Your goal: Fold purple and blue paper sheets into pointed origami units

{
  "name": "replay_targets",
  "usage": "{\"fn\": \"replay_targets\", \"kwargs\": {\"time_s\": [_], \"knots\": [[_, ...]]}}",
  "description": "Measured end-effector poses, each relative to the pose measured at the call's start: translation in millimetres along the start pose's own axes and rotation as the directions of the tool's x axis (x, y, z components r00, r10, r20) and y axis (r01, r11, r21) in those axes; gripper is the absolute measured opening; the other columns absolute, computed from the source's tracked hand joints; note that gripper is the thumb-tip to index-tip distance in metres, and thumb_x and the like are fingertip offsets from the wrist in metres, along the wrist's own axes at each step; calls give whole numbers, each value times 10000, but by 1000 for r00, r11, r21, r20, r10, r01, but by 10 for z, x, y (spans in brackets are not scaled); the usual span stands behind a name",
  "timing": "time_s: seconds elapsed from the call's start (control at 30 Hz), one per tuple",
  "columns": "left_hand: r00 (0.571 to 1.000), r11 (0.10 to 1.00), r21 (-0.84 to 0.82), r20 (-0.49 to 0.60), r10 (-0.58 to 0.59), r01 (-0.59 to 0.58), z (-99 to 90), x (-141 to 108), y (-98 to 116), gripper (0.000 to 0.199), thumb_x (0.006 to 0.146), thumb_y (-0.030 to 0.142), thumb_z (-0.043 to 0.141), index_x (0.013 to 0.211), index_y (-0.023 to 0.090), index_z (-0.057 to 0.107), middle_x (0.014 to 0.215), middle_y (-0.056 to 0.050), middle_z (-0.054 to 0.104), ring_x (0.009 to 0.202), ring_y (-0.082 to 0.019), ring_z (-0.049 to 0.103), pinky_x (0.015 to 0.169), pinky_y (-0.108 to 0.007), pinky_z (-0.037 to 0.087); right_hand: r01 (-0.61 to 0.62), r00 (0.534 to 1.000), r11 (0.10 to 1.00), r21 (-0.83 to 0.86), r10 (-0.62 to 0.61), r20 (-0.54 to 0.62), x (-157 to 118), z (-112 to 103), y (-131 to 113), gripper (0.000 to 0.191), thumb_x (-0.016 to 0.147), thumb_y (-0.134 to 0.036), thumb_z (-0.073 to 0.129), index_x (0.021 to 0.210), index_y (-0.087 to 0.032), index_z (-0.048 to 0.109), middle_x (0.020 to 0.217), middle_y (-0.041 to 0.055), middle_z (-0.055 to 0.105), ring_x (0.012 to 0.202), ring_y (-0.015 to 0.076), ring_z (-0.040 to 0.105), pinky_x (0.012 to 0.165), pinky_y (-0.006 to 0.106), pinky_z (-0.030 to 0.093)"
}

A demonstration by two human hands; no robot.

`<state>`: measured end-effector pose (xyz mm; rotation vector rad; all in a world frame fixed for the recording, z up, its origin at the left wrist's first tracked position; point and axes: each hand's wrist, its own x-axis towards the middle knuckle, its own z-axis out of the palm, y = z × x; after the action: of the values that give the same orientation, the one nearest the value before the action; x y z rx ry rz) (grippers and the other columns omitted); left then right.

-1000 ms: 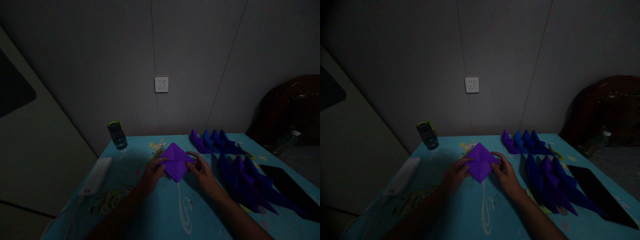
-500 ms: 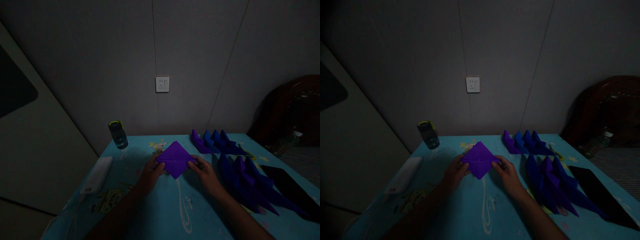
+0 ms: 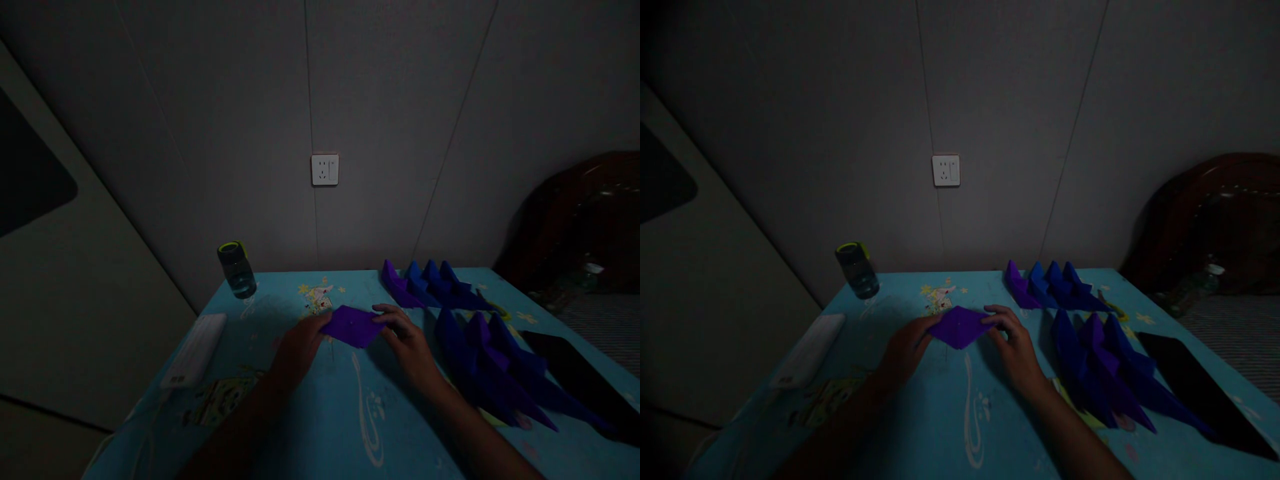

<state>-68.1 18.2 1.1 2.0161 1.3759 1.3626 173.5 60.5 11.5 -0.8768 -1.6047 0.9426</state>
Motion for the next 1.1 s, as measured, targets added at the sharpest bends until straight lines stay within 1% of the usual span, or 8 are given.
{"fn": "replay_targets", "kwargs": {"time_s": [0.1,0.2,0.37,0.47,0.6,0.73,0.97,1.1], "knots": [[1000,998,70,13,9,-10,-11,10,-45,306,858,170,558,1120,260,690,1192,-59,704,1104,-239,642,989,-381,481,2,1000,1000,-20,-2,-15,1,5,23,164,849,-400,652,869,-259,732,1102,74,644,1058,256,593,904,402,449],[1000,990,135,-2,-25,25,-13,19,-15,247,870,280,596,1087,252,710,1013,-83,749,957,-255,679,889,-372,515,-49,999,999,6,49,-4,-7,15,-12,177,839,-402,661,886,-244,725,1048,66,669,966,240,616,843,373,466],[997,975,212,-35,-63,69,-10,23,53,225,846,378,646,998,240,738,887,-90,749,810,-245,681,798,-341,507,-110,993,994,12,110,36,-29,14,-123,204,877,-402,621,916,-215,692,680,5,638,640,185,589,642,317,455],[998,961,271,-10,-58,59,-16,29,58,222,840,388,650,982,243,741,861,-90,752,768,-236,681,743,-306,496,-86,996,995,42,85,16,-32,16,-157,186,876,-398,626,873,-224,692,694,9,647,663,193,606,667,322,467],[991,957,258,-31,-128,132,-15,25,70,240,821,386,663,1007,257,743,642,-40,724,542,-180,638,585,-244,458,-57,998,997,49,57,4,-33,21,-155,171,873,-397,631,889,-242,702,755,19,664,731,206,627,728,334,480],[971,969,72,6,-239,238,19,6,106,294,865,310,567,1118,249,703,556,14,690,504,-153,647,573,-231,484,-40,999,998,45,39,7,-35,18,-124,162,883,-390,620,915,-254,702,835,33,677,802,213,636,769,346,490],[928,875,-347,-29,-371,339,86,54,211,340,811,252,541,1106,170,690,745,-15,743,548,-146,680,535,-248,552,14,1000,997,78,-14,-6,-23,11,-62,151,832,-394,687,910,-266,704,1055,69,672,1024,251,611,891,389,486],[927,801,-490,42,-372,344,82,68,286,326,796,281,613,1098,175,676,905,-41,748,771,-195,723,658,-283,586,47,999,996,71,-46,-9,-20,-4,-61,134,807,-384,718,873,-268,710,1054,76,664,1016,256,611,867,397,492]]}}
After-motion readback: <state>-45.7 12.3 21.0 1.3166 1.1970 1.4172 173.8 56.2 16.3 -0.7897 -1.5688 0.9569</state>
